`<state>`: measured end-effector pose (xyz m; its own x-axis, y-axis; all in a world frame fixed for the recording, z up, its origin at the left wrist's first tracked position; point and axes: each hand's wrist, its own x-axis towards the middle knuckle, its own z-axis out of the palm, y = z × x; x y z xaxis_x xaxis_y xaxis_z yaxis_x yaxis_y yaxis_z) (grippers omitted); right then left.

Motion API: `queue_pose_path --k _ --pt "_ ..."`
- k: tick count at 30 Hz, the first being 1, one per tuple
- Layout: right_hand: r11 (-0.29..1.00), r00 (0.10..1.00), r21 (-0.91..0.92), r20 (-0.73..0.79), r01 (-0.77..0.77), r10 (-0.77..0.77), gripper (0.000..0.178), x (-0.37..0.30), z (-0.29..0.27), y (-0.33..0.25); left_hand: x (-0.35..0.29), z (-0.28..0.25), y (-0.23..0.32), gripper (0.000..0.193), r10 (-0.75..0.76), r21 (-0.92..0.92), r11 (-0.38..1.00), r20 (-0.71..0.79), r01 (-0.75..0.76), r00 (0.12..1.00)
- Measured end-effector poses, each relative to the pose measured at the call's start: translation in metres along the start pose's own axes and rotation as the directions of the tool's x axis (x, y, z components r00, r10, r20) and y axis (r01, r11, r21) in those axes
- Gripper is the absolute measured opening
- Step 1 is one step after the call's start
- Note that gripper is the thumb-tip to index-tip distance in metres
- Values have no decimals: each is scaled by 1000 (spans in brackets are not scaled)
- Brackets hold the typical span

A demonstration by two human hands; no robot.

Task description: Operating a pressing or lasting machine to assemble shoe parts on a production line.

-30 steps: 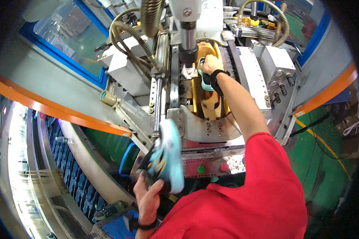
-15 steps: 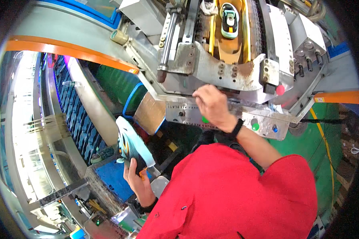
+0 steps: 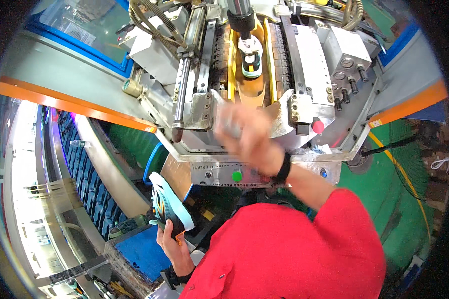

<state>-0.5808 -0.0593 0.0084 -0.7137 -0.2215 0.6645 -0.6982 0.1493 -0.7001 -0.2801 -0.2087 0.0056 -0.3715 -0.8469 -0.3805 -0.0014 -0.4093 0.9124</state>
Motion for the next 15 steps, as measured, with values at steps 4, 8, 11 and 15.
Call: queue_pose_path --k 4,8,11,15 --pt "981 953 -177 -273 84 -131 29 223 -45 6 1 7 6 42 -16 16 1000 -12 16 1000" --pt "992 980 116 -197 45 -22 40 295 -36 14 -5 11 3 41 -4 5 1000 1 4 1000" --pt "953 951 211 -266 219 -159 45 312 -40 35 -6 10 -6 36 25 -29 999 24 -24 999" --pt "948 955 254 -272 191 -119 47 313 -38 41 -18 7 -13 34 24 -34 999 -12 -24 1000"
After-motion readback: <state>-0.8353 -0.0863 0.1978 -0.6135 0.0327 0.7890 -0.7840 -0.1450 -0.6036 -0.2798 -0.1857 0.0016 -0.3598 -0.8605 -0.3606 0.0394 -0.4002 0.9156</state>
